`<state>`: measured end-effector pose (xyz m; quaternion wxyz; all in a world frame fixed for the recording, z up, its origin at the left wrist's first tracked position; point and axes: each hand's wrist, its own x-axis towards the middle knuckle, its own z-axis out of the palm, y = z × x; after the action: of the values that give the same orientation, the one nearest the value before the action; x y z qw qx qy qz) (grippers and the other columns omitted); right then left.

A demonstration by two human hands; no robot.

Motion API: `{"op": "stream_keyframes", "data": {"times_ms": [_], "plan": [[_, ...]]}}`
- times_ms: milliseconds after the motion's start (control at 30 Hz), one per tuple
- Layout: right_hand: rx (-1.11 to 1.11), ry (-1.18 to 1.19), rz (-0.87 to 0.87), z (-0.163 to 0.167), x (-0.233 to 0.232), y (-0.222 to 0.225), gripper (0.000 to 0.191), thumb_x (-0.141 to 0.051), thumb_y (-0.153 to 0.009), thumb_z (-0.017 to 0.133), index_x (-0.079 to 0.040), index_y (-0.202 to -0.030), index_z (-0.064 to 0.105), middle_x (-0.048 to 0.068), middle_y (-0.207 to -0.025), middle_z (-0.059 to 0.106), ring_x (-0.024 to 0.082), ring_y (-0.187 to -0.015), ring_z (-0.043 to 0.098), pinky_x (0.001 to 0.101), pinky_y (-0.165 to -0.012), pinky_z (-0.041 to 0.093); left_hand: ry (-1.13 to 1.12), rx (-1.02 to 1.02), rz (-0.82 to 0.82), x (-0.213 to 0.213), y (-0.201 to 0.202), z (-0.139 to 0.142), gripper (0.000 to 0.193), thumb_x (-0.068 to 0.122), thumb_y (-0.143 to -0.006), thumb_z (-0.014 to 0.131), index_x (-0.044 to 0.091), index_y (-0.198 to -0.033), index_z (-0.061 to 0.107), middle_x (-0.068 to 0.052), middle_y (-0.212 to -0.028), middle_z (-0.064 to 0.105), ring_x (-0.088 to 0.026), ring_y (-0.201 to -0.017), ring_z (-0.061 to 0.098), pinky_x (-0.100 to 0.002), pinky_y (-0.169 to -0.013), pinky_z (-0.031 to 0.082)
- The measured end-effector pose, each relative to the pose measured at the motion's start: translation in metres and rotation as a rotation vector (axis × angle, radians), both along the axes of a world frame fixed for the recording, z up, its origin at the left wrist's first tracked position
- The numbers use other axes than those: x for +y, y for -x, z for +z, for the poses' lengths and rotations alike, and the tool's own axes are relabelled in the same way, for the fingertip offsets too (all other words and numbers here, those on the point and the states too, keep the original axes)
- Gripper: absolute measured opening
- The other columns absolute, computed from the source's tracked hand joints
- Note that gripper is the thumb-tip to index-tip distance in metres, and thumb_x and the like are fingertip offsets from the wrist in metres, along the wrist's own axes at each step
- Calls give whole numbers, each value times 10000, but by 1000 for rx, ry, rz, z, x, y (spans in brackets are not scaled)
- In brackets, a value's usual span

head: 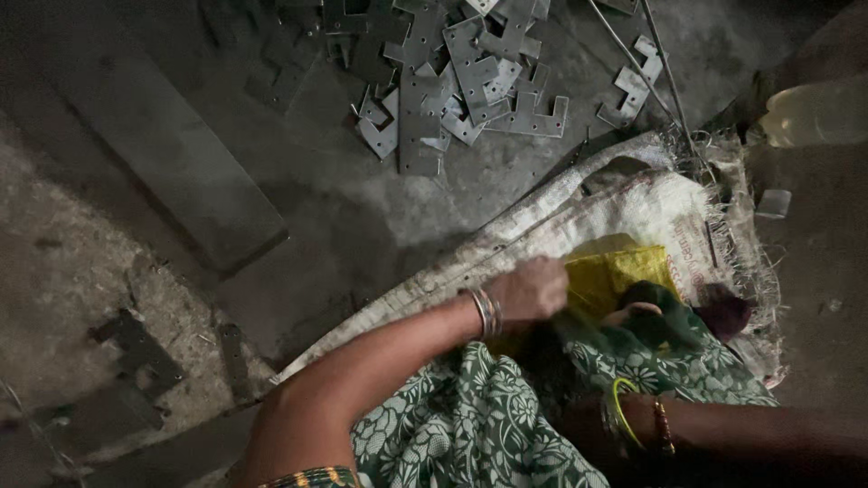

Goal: The person sits on the floor and sorts small metal brackets from a large pile. They pick up the brackets, align them, and stack them into neat piles on a metal plate.

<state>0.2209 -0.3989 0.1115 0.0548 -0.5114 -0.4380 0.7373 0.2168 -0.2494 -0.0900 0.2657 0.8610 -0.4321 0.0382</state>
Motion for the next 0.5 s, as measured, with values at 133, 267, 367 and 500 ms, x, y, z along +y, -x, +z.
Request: {"op": "stream_keyframes", "data": {"times_ms": [133,267,367,500], "plan": [[121,-23,-55,-7,-22,18,347,-228,-861,642,-62,-1165,629,129,-1036,682,304,-890,686,422,-757,582,-510,-116,3,16,-27,25,420,291,-1061,566,18,-1380,585,-258,-1414,591,-407,-1376,539,-629,-1232,325],[36,-165,-68,-9,9,-11,306,-172,-851,647,-17,-1114,641,156,-964,687,327,-836,682,439,-718,576,77,-48,710,87,-138,47,776,148,-1029,677,100,-1648,211,-186,-1726,78,-313,-1616,134,-654,-1341,74],[-349,-108,-11,-8,55,-44,251,-163,-870,590,-106,-1101,671,108,-921,695,295,-808,694,422,-683,586,146,37,795,117,-174,62,730,277,-939,753,101,-1537,373,-183,-1668,177,-349,-1565,183,-674,-1299,126],[-485,197,265,-6,86,-62,245,-224,-917,556,-178,-1123,681,72,-968,692,260,-864,702,403,-721,591,118,14,787,129,-160,74,566,172,-863,761,79,-1387,567,-210,-1624,263,-371,-1523,213,-671,-1247,164]]}}
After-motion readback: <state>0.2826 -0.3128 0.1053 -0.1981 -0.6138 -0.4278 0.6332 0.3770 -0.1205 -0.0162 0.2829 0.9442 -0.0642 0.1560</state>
